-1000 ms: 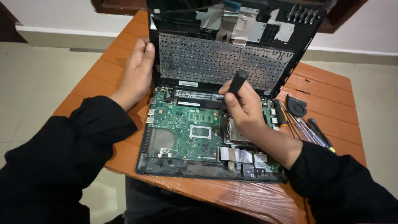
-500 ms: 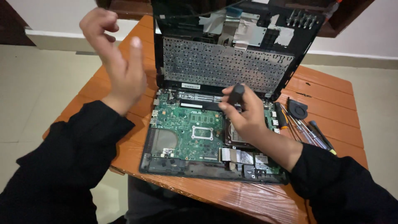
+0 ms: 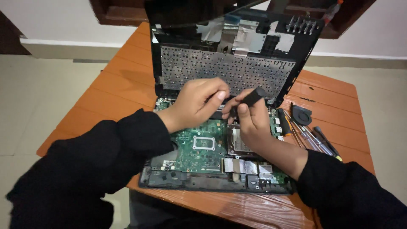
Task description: Disassembling a laptop by removing internal screws and components using a screwdriver
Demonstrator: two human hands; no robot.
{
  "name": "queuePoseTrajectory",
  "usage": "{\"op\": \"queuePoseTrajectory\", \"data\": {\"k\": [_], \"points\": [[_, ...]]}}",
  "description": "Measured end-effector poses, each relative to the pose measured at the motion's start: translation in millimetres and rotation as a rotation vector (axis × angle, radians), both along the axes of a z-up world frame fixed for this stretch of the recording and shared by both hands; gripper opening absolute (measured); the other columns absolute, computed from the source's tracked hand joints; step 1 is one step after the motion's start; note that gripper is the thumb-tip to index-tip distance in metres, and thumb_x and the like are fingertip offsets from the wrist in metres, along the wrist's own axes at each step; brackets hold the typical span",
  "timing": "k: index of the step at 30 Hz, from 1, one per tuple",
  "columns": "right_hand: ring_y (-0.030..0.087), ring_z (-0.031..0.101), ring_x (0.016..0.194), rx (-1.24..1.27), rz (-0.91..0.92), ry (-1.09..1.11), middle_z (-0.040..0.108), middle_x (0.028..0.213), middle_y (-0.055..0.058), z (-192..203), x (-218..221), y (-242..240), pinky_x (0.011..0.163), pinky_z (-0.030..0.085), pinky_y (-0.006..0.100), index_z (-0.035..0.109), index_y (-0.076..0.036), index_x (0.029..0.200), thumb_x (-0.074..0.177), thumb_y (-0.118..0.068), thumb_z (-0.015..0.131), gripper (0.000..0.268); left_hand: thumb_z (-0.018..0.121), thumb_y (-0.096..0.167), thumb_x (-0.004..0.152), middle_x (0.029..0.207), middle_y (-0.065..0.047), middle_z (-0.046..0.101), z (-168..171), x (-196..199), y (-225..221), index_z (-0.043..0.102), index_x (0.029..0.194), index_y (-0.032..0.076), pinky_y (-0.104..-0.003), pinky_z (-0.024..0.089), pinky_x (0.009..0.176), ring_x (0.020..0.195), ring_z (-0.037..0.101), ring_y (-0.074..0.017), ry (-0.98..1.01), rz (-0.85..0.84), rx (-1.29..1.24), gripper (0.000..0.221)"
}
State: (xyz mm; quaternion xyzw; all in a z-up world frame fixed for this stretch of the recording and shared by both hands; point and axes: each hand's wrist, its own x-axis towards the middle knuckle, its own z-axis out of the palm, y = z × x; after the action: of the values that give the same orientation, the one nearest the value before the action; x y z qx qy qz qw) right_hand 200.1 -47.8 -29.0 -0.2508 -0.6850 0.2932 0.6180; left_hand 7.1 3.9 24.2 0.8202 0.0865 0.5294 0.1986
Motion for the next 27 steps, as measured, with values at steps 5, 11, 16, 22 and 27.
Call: {"op": "queuePoseTrajectory", "data": {"k": [5,11,16,22,27], "points": [[0.025,0.070,0.067,-0.035,-0.005,-0.049,0.069,0.082,0.021,-1,1,1,0.053,0.058,0.029,0.043,0.000,0.112,0.111,-0.025,0.041,0.026,0.049,0.022,0.105,0.067,-0.016,0.058,-8,-6,0,0.063,0.092,0.009,-0.043,0.049,0.061,0.066,0.064,-0.0379,0.062,0.014,-0.211,0.023],[0.021,0.069,0.069,-0.039,-0.005,0.010,0.068,0.082,0.018,-2,1,-1,0.054,0.056,0.026,0.043,-0.001,0.113,0.111,-0.027,0.043,0.027,0.051,0.021,0.105,0.064,-0.014,0.057,-8,-6,-3,0.064,0.090,0.010,-0.040,0.048,0.059,0.064,0.064,-0.0351,0.084,0.032,-0.243,0.023],[0.024,0.068,0.067,-0.055,-0.012,-0.056,0.067,0.081,0.019,2,0,-2,0.053,0.055,0.028,0.044,0.000,0.112,0.111,-0.027,0.042,0.027,0.051,0.022,0.105,0.064,-0.014,0.057,-5,-7,-4,0.062,0.089,0.011,-0.040,0.048,0.059,0.064,0.064,-0.0365,0.093,0.035,-0.232,0.023],[0.024,0.068,0.067,-0.069,-0.019,-0.064,0.068,0.081,0.020,3,0,-3,0.054,0.056,0.029,0.044,0.000,0.111,0.110,-0.027,0.045,0.026,0.050,0.022,0.105,0.063,-0.013,0.056,-5,-6,-3,0.062,0.087,0.011,-0.037,0.049,0.059,0.063,0.063,-0.0329,0.088,0.023,-0.238,0.024],[0.024,0.069,0.067,-0.108,-0.046,-0.113,0.068,0.080,0.018,6,2,-5,0.054,0.056,0.029,0.047,0.001,0.109,0.108,-0.020,0.053,0.021,0.051,0.019,0.104,0.068,-0.018,0.059,1,-6,-4,0.063,0.092,0.010,-0.042,0.050,0.062,0.068,0.065,-0.0397,0.083,0.026,-0.223,0.020]]}}
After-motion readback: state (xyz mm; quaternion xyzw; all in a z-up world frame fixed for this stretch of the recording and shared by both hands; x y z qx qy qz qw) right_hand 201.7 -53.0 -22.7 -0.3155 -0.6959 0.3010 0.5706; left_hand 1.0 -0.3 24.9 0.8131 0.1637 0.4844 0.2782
